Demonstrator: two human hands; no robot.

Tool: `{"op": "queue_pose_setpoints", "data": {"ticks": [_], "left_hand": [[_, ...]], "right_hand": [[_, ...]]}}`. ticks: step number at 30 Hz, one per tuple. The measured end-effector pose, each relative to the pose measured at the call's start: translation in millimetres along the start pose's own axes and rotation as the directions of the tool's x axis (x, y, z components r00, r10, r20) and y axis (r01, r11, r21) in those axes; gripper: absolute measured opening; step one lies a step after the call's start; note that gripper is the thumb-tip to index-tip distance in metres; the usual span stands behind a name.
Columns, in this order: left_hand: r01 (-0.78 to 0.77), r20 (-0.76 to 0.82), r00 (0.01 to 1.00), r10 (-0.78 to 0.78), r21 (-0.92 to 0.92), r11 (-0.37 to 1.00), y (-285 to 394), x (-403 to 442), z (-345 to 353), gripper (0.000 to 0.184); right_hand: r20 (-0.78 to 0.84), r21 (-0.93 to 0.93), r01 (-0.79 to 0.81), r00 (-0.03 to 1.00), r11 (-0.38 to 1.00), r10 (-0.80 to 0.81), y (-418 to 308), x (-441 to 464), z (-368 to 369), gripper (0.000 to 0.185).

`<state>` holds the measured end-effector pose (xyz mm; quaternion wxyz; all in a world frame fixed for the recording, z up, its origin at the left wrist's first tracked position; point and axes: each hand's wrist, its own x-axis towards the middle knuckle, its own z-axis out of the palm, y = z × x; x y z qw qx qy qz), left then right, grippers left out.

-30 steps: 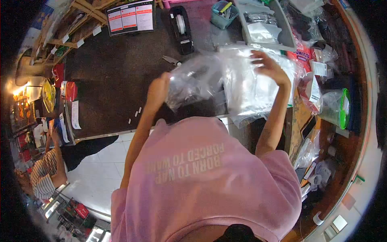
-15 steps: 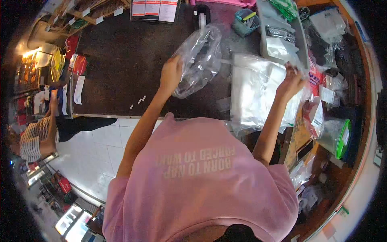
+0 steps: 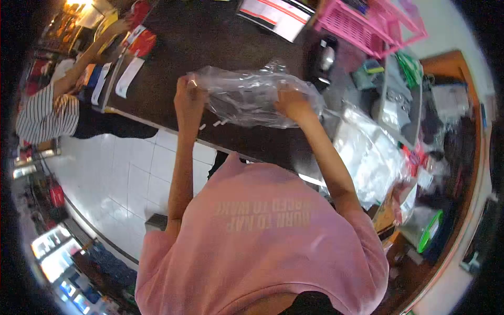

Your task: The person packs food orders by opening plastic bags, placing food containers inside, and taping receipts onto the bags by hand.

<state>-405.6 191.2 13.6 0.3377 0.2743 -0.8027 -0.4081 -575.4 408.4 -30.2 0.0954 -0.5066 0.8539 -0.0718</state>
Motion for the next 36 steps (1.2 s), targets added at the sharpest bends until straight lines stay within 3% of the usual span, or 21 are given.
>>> {"op": "queue_pose_setpoints", "data": {"ticks": [5, 6, 8, 12, 13, 14, 15, 16, 18, 21, 22, 24, 25, 26, 29, 30, 31, 32, 34, 35, 36], "left_hand": [[0.380, 0.053, 0.917, -0.396, -0.418, 0.825, -35.1, 16.7, -51.9, 0.026], [0.470, 0.085, 0.875, -0.477, -0.384, 0.795, -48.3, 22.6, -64.1, 0.034], [0.472, 0.061, 0.869, -0.491, -0.402, 0.785, -71.5, 28.7, -82.5, 0.035], [0.386, 0.022, 0.922, -0.386, -0.095, 0.917, -118.2, 34.0, -115.3, 0.036], [0.412, 0.052, 0.910, -0.411, -0.219, 0.884, -128.5, 34.4, -119.2, 0.036], [0.431, 0.088, 0.899, -0.428, -0.339, 0.836, -138.2, 34.5, -120.5, 0.037], [0.443, 0.124, 0.890, -0.438, -0.454, 0.773, -143.3, 35.5, -123.6, 0.038], [0.460, 0.177, 0.882, -0.436, -0.516, 0.722, -135.4, 38.7, -130.9, 0.038], [0.518, 0.306, 0.854, -0.420, -0.427, 0.741, -153.3, 32.9, -140.8, 0.031], [0.588, 0.396, 0.809, -0.434, -0.565, 0.579, -166.4, 42.6, -155.7, 0.023], [0.604, 0.420, 0.793, -0.442, -0.642, 0.473, -168.3, 43.8, -159.7, 0.022], [0.526, 0.335, 0.845, -0.418, -0.661, 0.535, -179.4, 49.4, -167.0, 0.022], [0.495, 0.305, 0.863, -0.403, -0.668, 0.556, -182.6, 49.6, -166.4, 0.023], [0.577, 0.392, 0.797, -0.460, -0.718, 0.388, -177.8, 59.6, -171.5, 0.023], [0.504, 0.318, 0.843, -0.434, -0.751, 0.427, -184.1, 77.8, -168.5, 0.023], [0.550, 0.333, 0.815, -0.474, -0.702, 0.453, -190.1, 82.4, -166.3, 0.023], [0.574, 0.352, 0.801, -0.485, -0.682, 0.453, -192.5, 87.8, -167.5, 0.023], [0.594, 0.366, 0.787, -0.497, -0.665, 0.452, -193.6, 93.9, -169.0, 0.023], [0.620, 0.395, 0.770, -0.501, -0.652, 0.437, -203.0, 99.5, -165.5, 0.022], [0.596, 0.378, 0.786, -0.489, -0.673, 0.438, -204.5, 103.1, -165.1, 0.022], [0.569, 0.359, 0.805, -0.473, -0.694, 0.441, -204.6, 107.3, -164.7, 0.021]], "right_hand": [[0.331, 0.211, 0.003, 0.941, 0.978, -0.074, -71.4, 66.0, -66.7, 0.053], [0.409, 0.282, -0.034, 0.908, 0.959, -0.088, -90.6, 75.1, -82.8, 0.051], [0.362, 0.282, 0.255, 0.865, 0.925, -0.348, -119.9, 94.5, -104.6, 0.040], [0.172, 0.418, 0.403, 0.845, 0.814, -0.507, -215.7, 212.3, -153.8, 0.032], [0.057, 0.435, 0.443, 0.856, 0.784, -0.514, -243.9, 258.7, -147.6, 0.033], [0.005, 0.560, 0.372, 0.892, 0.740, -0.452, -265.8, 309.2, -129.7, 0.037], [-0.119, 0.463, 0.415, 0.905, 0.783, -0.409, -282.2, 366.8, -92.9, 0.041], [-0.029, 0.496, 0.374, 0.909, 0.783, -0.416, -301.1, 400.9, -79.8, 0.055], [-0.107, 0.148, 0.134, 0.987, 0.980, -0.119, -325.1, 476.7, -4.1, 0.084], [-0.258, -0.142, -0.153, 0.960, 0.978, 0.113, -334.1, 526.0, 53.7, 0.118], [-0.040, -0.009, -0.234, 0.972, 0.972, 0.233, -334.4, 536.2, 52.6, 0.124], [0.097, 0.238, -0.097, 0.992, 0.967, 0.076, -313.2, 560.1, 51.9, 0.125], [0.156, 0.358, -0.056, 0.988, 0.932, -0.001, -302.7, 560.3, 54.1, 0.126], [0.092, 0.066, -0.115, 0.990, 0.991, 0.109, -318.9, 546.6, 35.1, 0.121], [-0.030, -0.069, -0.031, 0.999, 0.997, 0.029, -316.9, 504.9, -26.3, 0.120], [0.057, 0.166, -0.083, 0.996, 0.983, 0.074, -338.8, 464.1, -90.0, 0.109], [-0.120, 0.346, 0.222, 0.974, 0.912, -0.192, -312.1, 461.9, -85.4, 0.113], [-0.278, 0.289, 0.439, 0.889, 0.851, -0.364, -305.8, 435.8, -105.6, 0.088], [-0.540, 0.414, 0.663, 0.731, 0.624, -0.418, -285.8, 392.4, -92.9, 0.120], [-0.348, 0.648, 0.550, 0.829, 0.527, -0.438, -252.5, 374.6, -55.3, 0.122], [-0.260, 0.672, 0.528, 0.825, 0.520, -0.502, -241.1, 346.9, -45.9, 0.123]]}}
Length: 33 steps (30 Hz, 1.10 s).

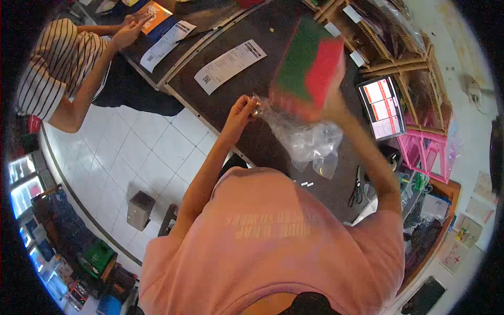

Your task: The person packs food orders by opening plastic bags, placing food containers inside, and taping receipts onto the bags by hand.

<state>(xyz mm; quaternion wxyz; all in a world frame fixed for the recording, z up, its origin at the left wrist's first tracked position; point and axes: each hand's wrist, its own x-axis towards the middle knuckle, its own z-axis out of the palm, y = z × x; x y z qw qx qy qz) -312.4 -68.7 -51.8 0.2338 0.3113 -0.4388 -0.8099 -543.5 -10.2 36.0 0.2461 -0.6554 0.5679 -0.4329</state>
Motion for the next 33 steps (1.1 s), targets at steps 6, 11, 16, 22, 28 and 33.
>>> {"op": "queue_pose_setpoints", "data": {"ticks": [6, 11, 16, 22, 28, 33], "left_hand": [[-0.250, 0.069, 0.968, 0.243, 0.137, 0.958, 33.5, -3.5, 14.5, 0.018], [-0.260, 0.109, 0.965, 0.239, 0.269, 0.927, 9.7, -20.9, 58.5, 0.013], [-0.361, 0.452, 0.878, 0.155, 0.416, 0.835, 62.3, -33.7, 68.3, 0.016], [-0.489, 0.613, 0.765, 0.196, 0.355, 0.797, 80.5, -48.7, 138.5, 0.019], [-0.627, 0.683, 0.655, 0.322, 0.255, 0.736, 61.0, -45.8, 173.4, 0.014], [-0.272, 0.373, 0.894, 0.249, 0.009, 0.962, 93.4, -47.2, 218.2, 0.012]], "right_hand": [[0.323, -0.391, -0.099, 0.916, 0.915, 0.238, -12.0, -94.4, 1.2, 0.119], [0.377, -0.276, -0.514, 0.720, 0.812, 0.583, -54.8, -104.8, -24.3, 0.108], [0.298, -0.207, -0.579, 0.730, 0.789, 0.614, -92.2, -134.0, -48.5, 0.107], [0.347, -0.228, -0.376, 0.830, 0.898, 0.436, -78.6, -183.8, -45.7, 0.109], [0.173, -0.552, -0.518, 0.695, 0.653, 0.698, -102.1, -214.9, -52.3, 0.094], [-0.113, -0.878, -0.402, 0.703, 0.261, 0.702, -89.2, -225.3, -13.4, 0.055]]}}
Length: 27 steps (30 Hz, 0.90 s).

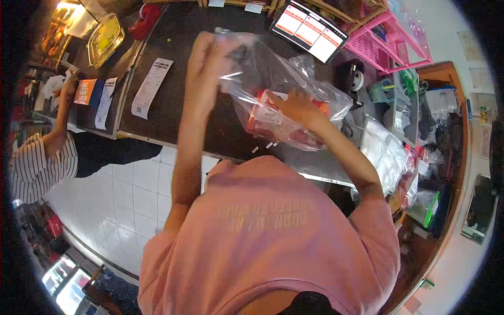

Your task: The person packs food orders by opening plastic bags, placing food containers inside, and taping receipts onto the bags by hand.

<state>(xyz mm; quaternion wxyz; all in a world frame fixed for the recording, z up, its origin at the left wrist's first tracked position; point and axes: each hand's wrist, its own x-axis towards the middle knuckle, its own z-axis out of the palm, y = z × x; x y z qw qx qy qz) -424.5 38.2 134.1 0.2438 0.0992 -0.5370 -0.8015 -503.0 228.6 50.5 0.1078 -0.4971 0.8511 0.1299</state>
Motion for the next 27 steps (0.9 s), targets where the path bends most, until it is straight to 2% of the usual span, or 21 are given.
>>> {"op": "queue_pose_setpoints", "data": {"ticks": [2, 4, 5, 6, 7, 8, 10, 11, 12, 13, 14, 16, 19, 20, 22, 24, 25, 27], "left_hand": [[-0.029, 0.030, 0.999, 0.028, 0.057, 0.998, -2.1, -3.1, 2.4, 0.015], [-0.011, 0.015, 1.000, 0.010, 0.115, 0.993, -13.2, -9.2, 14.6, 0.016], [-0.034, 0.053, 0.998, 0.027, 0.131, 0.991, -16.9, -12.9, 21.2, 0.018], [-0.079, 0.008, 0.997, 0.079, 0.212, 0.974, -25.6, -13.7, 20.4, 0.018], [-0.129, -0.036, 0.989, 0.146, 0.295, 0.947, -36.5, -10.8, 14.1, 0.018], [-0.120, -0.031, 0.990, 0.138, 0.334, 0.935, -37.2, -9.6, 6.5, 0.018], [-0.105, -0.020, 0.992, 0.124, 0.411, 0.906, -38.2, -6.7, -8.7, 0.017], [-0.010, -0.036, 0.999, 0.026, 0.392, 0.920, -31.5, -12.0, -7.8, 0.016], [0.045, -0.034, 0.999, -0.035, 0.366, 0.930, -28.6, -16.9, -5.5, 0.015], [0.101, -0.031, 0.995, -0.096, 0.342, 0.934, -25.7, -21.7, -3.3, 0.015], [0.107, -0.043, 0.994, -0.098, 0.364, 0.925, -24.4, -24.9, 0.0, 0.015], [0.116, -0.087, 0.992, -0.089, 0.406, 0.906, -23.1, -25.7, 4.3, 0.015], [0.061, -0.190, 0.982, 0.011, 0.368, 0.928, -27.3, -31.1, -0.8, 0.013], [0.063, -0.185, 0.983, 0.008, 0.374, 0.925, -30.5, -33.9, -5.7, 0.013], [0.056, -0.166, 0.986, 0.007, 0.375, 0.925, -35.8, -37.1, -16.5, 0.012], [0.146, -0.203, 0.977, -0.062, 0.431, 0.890, -32.5, -44.0, -20.2, 0.014], [0.182, -0.224, 0.971, -0.085, 0.455, 0.872, -31.0, -44.4, -19.7, 0.018], [0.163, -0.207, 0.975, -0.076, 0.444, 0.881, -23.5, -40.6, -10.0, 0.012]], "right_hand": [[-0.095, 0.117, 0.065, 0.994, 0.991, -0.054, 11.0, 1.2, 6.1, 0.056], [-0.061, 0.098, 0.059, 0.997, 0.993, -0.054, 0.4, 10.6, 22.7, 0.054], [-0.029, 0.193, 0.133, 0.991, 0.972, -0.129, 8.5, 15.5, 23.6, 0.050], [0.003, 0.291, 0.195, 0.979, 0.937, -0.204, 16.2, 20.2, 23.1, 0.047], [0.015, 0.487, 0.316, 0.929, 0.814, -0.369, 36.5, 26.2, 3.1, 0.043], [-0.010, 0.662, 0.399, 0.851, 0.634, -0.525, 58.1, 33.6, -17.3, 0.040], [-0.186, 0.895, 0.365, 0.828, 0.256, -0.529, 98.3, 58.0, -31.4, 0.035], [-0.267, 0.944, 0.318, 0.891, 0.084, -0.367, 117.9, 76.4, -33.0, 0.033], [-0.400, 0.624, 0.310, 0.915, 0.717, -0.048, 124.2, 96.0, -18.9, 0.036], [-0.655, 0.096, -0.080, 0.745, 0.992, 0.123, 129.1, 118.5, 5.3, 0.040], [-0.644, -0.022, -0.149, 0.759, 0.989, 0.100, 144.0, 140.3, 27.6, 0.049], [-0.659, -0.055, -0.091, 0.752, 0.994, 0.033, 169.1, 167.2, 57.9, 0.048], [-0.553, -0.131, -0.203, 0.827, 0.970, 0.098, 179.4, 182.2, 65.1, 0.054], [-0.610, -0.115, -0.191, 0.788, 0.975, 0.082, 183.3, 183.5, 66.6, 0.052], [-0.530, -0.176, -0.219, 0.842, 0.960, 0.095, 186.5, 184.2, 63.9, 0.052], [-0.474, -0.146, -0.239, 0.869, 0.960, 0.144, 185.0, 180.6, 57.4, 0.051], [-0.700, -0.046, -0.155, 0.710, 0.987, 0.079, 179.6, 175.6, 51.7, 0.041], [-0.744, 0.058, 0.054, 0.668, 0.997, 0.007, 172.8, 169.8, 34.1, 0.031]]}}
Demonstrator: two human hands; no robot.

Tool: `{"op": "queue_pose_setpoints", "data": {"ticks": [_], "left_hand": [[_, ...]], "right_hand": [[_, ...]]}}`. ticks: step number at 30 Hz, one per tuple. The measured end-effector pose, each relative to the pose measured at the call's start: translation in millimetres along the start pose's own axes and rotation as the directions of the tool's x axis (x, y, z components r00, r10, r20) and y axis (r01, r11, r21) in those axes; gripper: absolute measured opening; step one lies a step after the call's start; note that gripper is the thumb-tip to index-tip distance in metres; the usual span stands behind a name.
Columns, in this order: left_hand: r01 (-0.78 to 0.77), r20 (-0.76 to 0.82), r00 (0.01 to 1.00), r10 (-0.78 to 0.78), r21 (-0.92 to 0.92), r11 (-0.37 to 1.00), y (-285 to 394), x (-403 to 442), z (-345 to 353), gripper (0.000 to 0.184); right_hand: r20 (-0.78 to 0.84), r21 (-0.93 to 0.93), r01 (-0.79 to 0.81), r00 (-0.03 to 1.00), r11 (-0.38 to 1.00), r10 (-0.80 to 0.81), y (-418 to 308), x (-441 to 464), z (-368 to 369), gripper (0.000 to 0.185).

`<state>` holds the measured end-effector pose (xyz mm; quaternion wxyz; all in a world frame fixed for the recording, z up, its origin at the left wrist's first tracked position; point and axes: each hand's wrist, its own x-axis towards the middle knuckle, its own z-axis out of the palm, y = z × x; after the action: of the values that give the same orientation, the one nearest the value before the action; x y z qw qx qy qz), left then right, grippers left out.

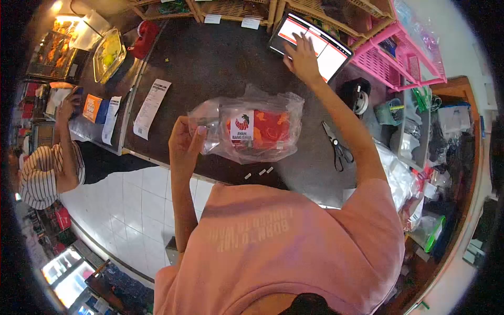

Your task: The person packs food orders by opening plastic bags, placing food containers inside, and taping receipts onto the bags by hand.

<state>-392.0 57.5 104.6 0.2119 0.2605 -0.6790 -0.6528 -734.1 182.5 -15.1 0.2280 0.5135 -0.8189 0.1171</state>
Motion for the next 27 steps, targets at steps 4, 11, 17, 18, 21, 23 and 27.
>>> {"op": "queue_pose_setpoints", "data": {"ticks": [4, 11, 17, 18, 21, 23, 27], "left_hand": [[-0.021, -0.042, 0.999, 0.025, 0.090, 0.996, 3.3, 0.8, -3.3, 0.010], [-0.095, -0.066, 0.994, 0.082, -0.219, 0.971, -7.3, -3.7, -6.6, 0.009], [-0.090, -0.129, 0.990, 0.058, -0.257, 0.962, -12.6, -20.6, -7.3, 0.011], [-0.082, -0.140, 0.989, 0.049, -0.244, 0.966, -14.5, -22.6, -9.4, 0.011], [-0.083, -0.158, 0.986, 0.046, -0.238, 0.968, -16.0, -25.0, -9.7, 0.011], [-0.098, -0.162, 0.985, 0.059, -0.244, 0.965, -14.3, -22.0, -7.6, 0.011], [-0.163, -0.156, 0.979, 0.133, -0.200, 0.966, -14.2, -11.1, -4.8, 0.011]], "right_hand": [[-0.024, 0.582, 0.107, 0.993, 0.806, -0.114, -48.4, 1.1, -58.8, 0.016], [0.001, -0.201, -0.017, 1.000, 0.980, 0.018, 2.0, -3.8, 11.6, 0.030], [0.049, -0.298, -0.149, 0.984, 0.943, 0.171, 22.1, -6.4, 41.2, 0.038], [0.056, -0.279, -0.162, 0.981, 0.947, 0.184, 20.5, -7.1, 39.4, 0.038], [0.048, -0.132, -0.185, 0.980, 0.974, 0.192, 5.9, -0.7, 19.5, 0.037], [-0.070, 0.215, -0.123, 0.987, 0.969, 0.141, -25.4, 10.4, -15.4, 0.030], [0.177, 0.795, 0.099, 0.906, 0.598, -0.384, -106.6, -18.3, -93.1, 0.025]]}}
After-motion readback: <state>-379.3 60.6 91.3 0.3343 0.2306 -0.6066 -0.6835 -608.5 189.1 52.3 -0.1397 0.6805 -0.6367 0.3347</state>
